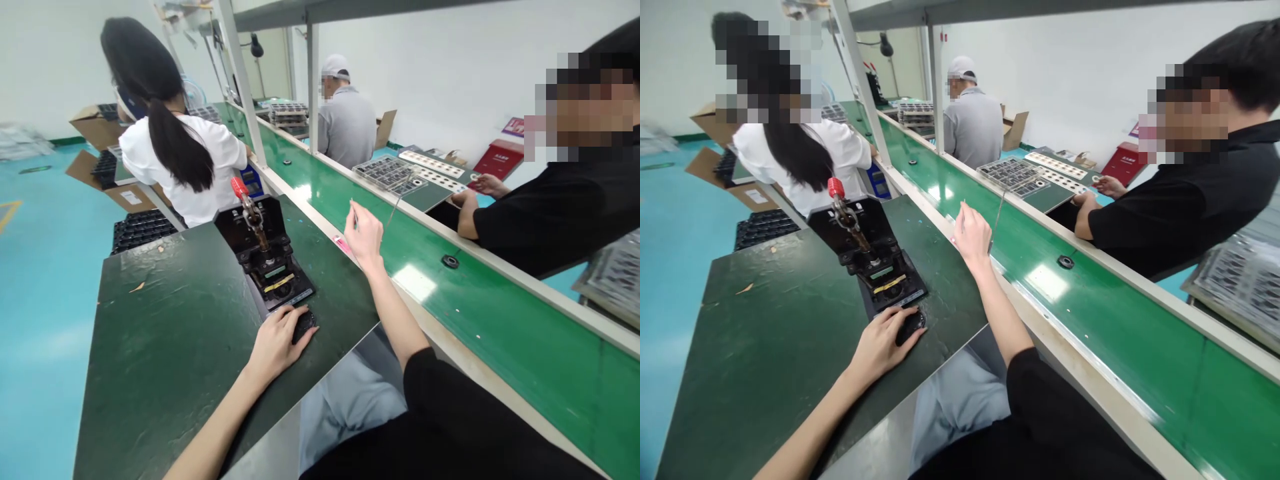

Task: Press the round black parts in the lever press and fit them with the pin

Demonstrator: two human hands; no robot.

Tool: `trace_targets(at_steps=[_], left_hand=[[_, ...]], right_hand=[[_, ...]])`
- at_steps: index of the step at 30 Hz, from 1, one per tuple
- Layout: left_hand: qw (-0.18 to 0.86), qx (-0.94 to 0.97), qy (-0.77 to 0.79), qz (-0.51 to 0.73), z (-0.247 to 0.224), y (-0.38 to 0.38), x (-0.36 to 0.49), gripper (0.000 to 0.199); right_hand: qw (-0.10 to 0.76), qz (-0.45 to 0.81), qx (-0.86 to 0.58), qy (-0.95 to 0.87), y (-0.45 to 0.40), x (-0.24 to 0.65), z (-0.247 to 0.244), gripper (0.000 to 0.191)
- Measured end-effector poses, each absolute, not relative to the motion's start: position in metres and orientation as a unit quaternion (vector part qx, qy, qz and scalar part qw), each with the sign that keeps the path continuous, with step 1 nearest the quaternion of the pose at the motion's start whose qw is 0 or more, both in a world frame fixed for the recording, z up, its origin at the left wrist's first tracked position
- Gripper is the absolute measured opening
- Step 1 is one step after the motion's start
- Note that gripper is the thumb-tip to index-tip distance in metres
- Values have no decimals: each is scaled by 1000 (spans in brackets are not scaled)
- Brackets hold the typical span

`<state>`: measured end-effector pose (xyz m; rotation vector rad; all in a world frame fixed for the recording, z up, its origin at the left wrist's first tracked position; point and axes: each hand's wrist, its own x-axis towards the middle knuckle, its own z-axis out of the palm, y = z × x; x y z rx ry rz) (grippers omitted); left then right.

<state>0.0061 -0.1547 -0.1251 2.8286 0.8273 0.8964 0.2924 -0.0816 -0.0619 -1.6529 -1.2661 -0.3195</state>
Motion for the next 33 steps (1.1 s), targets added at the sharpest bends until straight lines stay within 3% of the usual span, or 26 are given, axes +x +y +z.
trace_targets(at_steps=[8, 12, 16, 20, 25, 33], left_hand=[[64, 918, 258, 295, -130, -152, 6, 35], [127, 917, 249, 285, -129, -152, 4, 36], [232, 910, 235, 252, -123, -154, 3, 40], [287, 896, 243, 236, -117, -160, 5, 45], [291, 895, 244, 232, -119, -164, 9, 52], [278, 903, 233, 229, -123, -166, 11, 50]], right_hand=[[485, -141, -705, -498, -50, 313, -35, 39], [542, -100, -649, -525, -79, 291, -50, 37], [616, 98, -584, -520, -123, 254, -81, 39], [617, 272, -527, -519, -153, 233, -88, 43], [609, 273, -505, -547, -159, 224, -78, 35], [566, 277, -500, -594, -155, 204, -104, 32]])
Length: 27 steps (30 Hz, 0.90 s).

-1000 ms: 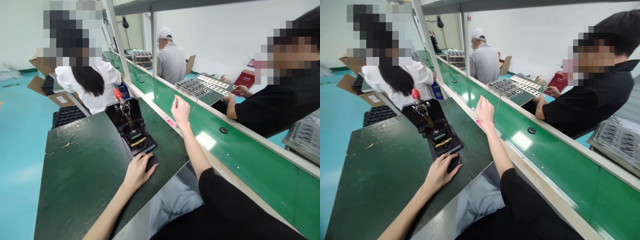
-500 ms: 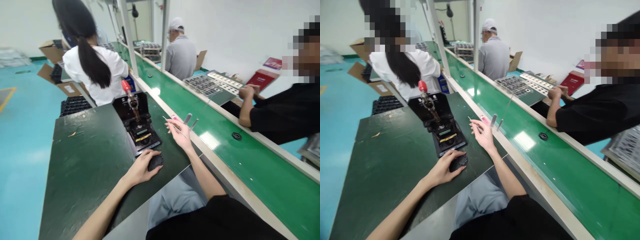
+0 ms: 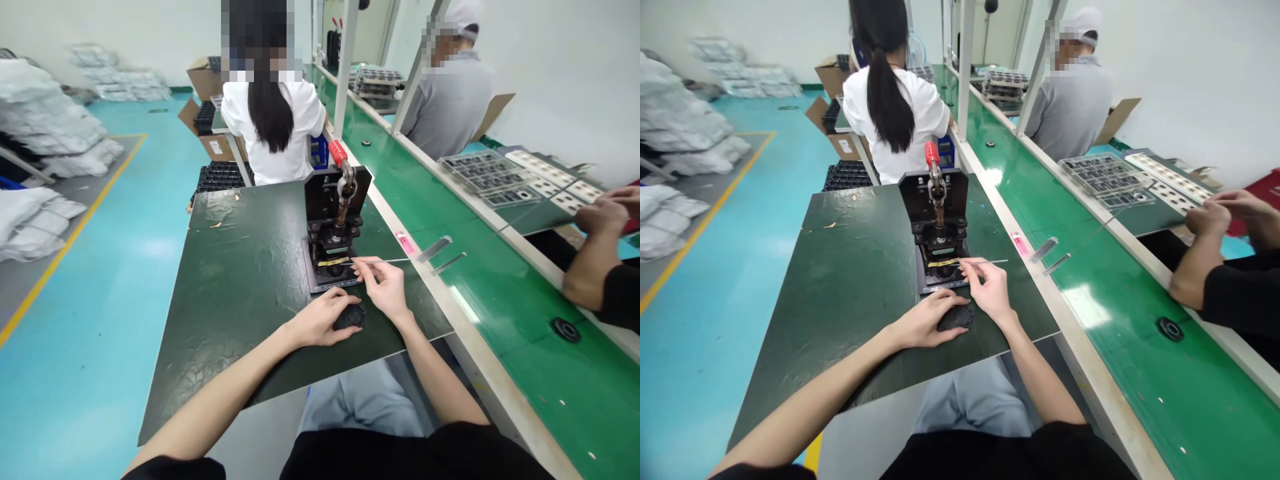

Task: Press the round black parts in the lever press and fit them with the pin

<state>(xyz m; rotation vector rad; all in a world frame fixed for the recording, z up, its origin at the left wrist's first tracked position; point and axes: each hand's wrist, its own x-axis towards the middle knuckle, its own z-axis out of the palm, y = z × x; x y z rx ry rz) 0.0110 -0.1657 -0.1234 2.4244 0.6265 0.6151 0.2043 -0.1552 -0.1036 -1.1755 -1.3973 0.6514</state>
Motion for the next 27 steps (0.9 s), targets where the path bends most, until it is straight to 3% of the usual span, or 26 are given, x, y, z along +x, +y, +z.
trace_targets(at_steps=[7, 27], left_hand=[[278, 902, 235, 230, -124, -166, 12, 51], [260, 909, 226, 235, -125, -165, 13, 48]], right_hand=[[542, 295, -505, -603, -148, 202, -108, 39], [541, 303, -485, -617, -149, 195, -109, 33]])
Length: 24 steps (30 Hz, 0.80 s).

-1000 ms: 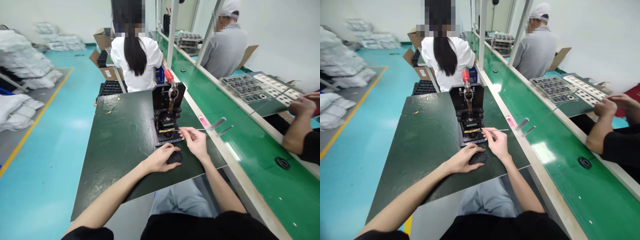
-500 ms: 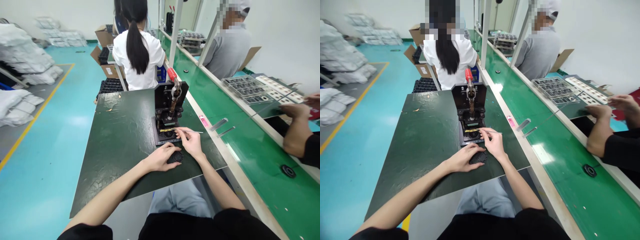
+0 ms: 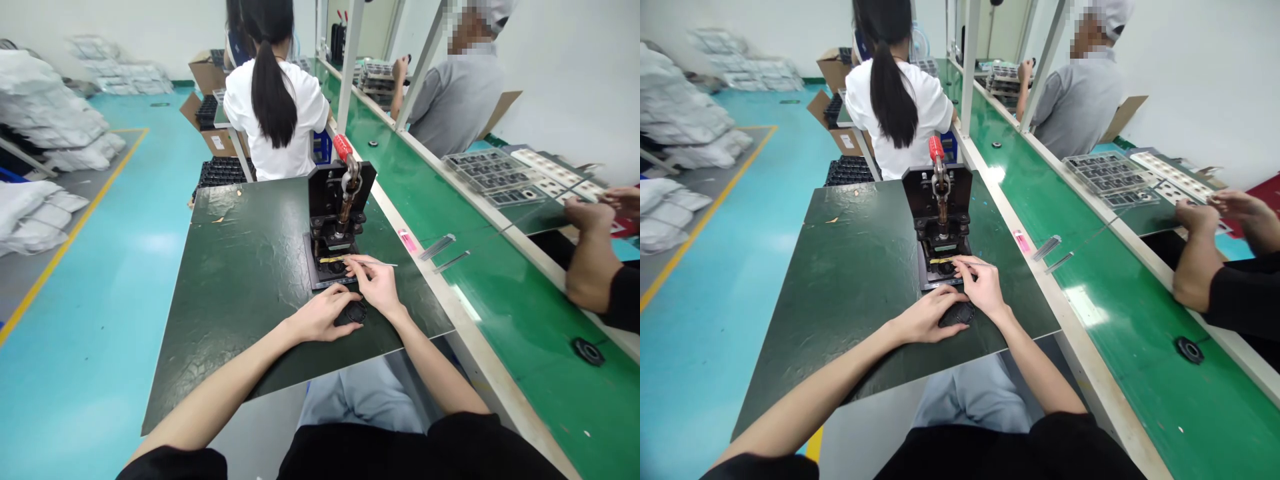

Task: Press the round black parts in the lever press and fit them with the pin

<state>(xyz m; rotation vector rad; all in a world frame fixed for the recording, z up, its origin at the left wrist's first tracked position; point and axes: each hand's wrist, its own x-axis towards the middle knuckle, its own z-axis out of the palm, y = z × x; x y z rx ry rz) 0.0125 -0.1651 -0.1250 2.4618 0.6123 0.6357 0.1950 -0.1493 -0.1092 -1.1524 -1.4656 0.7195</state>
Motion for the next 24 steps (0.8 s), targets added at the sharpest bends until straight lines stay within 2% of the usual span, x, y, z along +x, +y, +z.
trace_targets(at_steps=[9, 17, 24], left_hand=[[270, 906, 232, 227, -127, -163, 12, 47], [268, 904, 223, 247, -127, -161, 13, 46], [272, 899, 230, 254, -126, -160, 13, 51]], right_hand=[[522, 271, -488, -646, -146, 195, -112, 37], [480, 223, -493, -690, -137, 193, -108, 23], [469, 208, -494, -702, -132, 193, -108, 20]])
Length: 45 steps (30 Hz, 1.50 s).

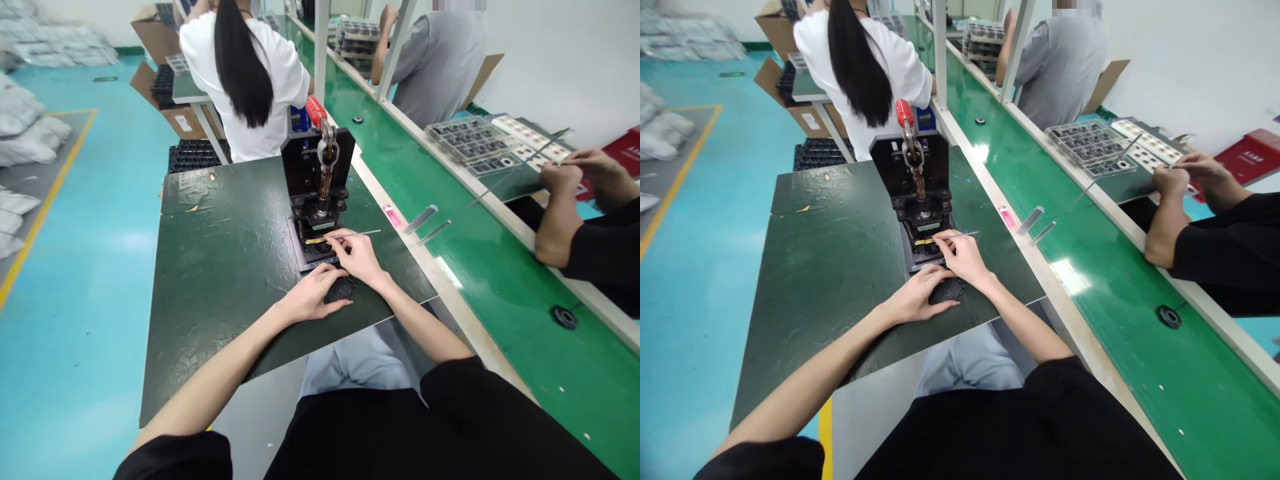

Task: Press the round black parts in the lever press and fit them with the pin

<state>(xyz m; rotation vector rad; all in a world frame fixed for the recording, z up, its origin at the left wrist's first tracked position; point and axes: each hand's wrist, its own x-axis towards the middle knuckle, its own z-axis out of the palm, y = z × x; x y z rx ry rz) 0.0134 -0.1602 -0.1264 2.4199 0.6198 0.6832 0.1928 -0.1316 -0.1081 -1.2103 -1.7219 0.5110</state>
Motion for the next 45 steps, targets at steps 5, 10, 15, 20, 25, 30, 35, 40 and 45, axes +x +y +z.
trace_targets(at_steps=[5, 10, 15, 20, 25, 30, 35, 40, 45], left_hand=[[269, 900, 242, 243, -125, -161, 13, 53], [288, 894, 242, 244, -122, -161, 13, 47], [349, 876, 230, 240, -113, -156, 6, 42], [331, 887, 217, 238, -107, -156, 4, 42], [201, 901, 298, 241, -113, -170, 16, 43], [226, 878, 341, 248, -120, -175, 21, 35], [372, 851, 256, 269, -116, -164, 14, 36], [314, 839, 337, 291, -119, -173, 22, 48], [245, 839, 396, 284, -125, -182, 34, 53]], right_hand=[[480, 206, -490, -697, -132, 192, -110, 20], [486, 213, -488, -693, -133, 191, -113, 19], [493, 219, -484, -689, -134, 191, -113, 16], [473, 217, -497, -695, -135, 190, -111, 18], [458, 222, -506, -696, -135, 190, -112, 21], [465, 216, -503, -696, -136, 190, -114, 23], [484, 227, -495, -685, -137, 192, -116, 25], [488, 226, -487, -688, -137, 191, -117, 27], [533, 276, -497, -627, -141, 195, -112, 33]])
